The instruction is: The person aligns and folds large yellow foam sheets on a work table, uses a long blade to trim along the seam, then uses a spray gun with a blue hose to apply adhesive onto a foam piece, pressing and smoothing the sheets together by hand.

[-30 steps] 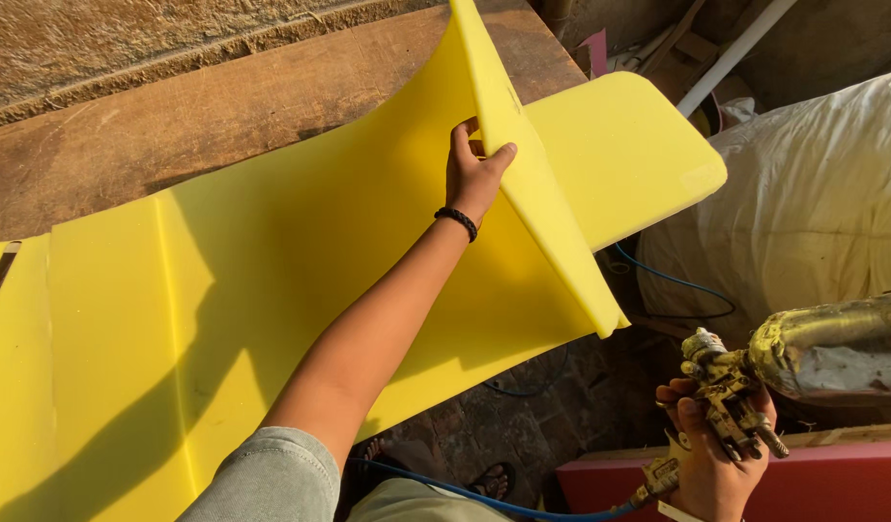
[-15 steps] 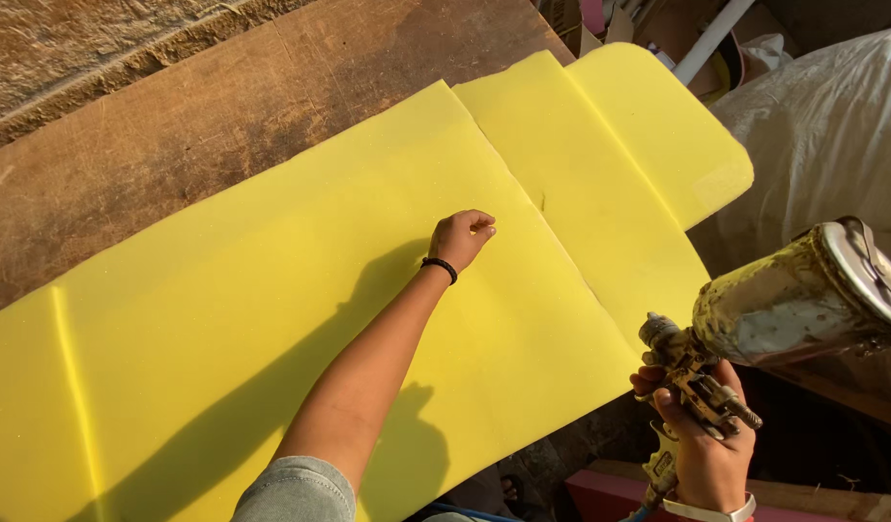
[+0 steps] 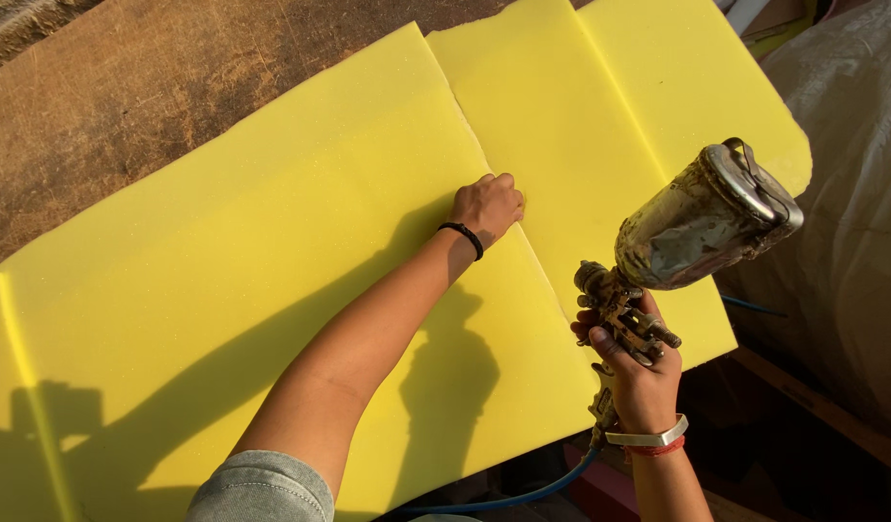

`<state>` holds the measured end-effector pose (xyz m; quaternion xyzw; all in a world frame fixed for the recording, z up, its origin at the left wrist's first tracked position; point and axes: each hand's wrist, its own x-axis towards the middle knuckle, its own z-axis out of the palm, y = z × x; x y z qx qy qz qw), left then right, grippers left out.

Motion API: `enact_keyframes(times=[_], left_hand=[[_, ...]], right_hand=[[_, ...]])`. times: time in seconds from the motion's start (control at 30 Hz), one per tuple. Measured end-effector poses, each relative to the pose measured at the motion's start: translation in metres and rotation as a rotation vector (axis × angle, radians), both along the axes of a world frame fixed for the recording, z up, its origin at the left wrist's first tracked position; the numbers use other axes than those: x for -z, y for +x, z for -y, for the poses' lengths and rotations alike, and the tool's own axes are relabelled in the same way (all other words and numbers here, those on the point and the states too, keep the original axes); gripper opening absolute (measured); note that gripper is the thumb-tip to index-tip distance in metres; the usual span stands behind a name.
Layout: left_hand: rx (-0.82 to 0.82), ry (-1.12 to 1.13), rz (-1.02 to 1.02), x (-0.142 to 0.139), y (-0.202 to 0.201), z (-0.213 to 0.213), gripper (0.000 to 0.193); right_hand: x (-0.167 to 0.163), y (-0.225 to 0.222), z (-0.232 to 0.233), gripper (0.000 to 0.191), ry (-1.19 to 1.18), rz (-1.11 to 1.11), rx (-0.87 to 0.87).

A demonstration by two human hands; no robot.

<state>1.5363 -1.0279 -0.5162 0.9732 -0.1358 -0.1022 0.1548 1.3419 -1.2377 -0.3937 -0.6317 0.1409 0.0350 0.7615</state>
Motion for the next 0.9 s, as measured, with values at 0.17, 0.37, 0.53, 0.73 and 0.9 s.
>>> enact_keyframes(times=[0.17, 0.37, 0.53, 0.73, 0.9], left_hand=[[0.144, 0.086, 0.001, -0.004, 0.004, -0.005, 0.009], [0.258, -0.067, 0.195, -0.004, -0.007, -0.025, 0.009], [0.219, -0.304, 0.327, -0.008, -0.012, -0.024, 0.008], [-0.452, -0.805, -0.623, -0.021, -0.008, -0.022, 0.02], [0.292, -0.286, 0.191, -0.017, -0.01, -0.03, 0.015]], right_hand=[[0.014, 0.023, 0.014, 0.057, 0.029, -0.04, -0.082], [0.019, 0.04, 0.012, 0.06, 0.021, -0.122, -0.121], [0.022, 0.044, 0.009, 0.059, 0.004, -0.118, -0.141], [0.027, 0.039, 0.002, 0.061, 0.009, -0.108, -0.14], [0.03, 0.036, -0.002, 0.062, 0.035, -0.123, -0.121]])
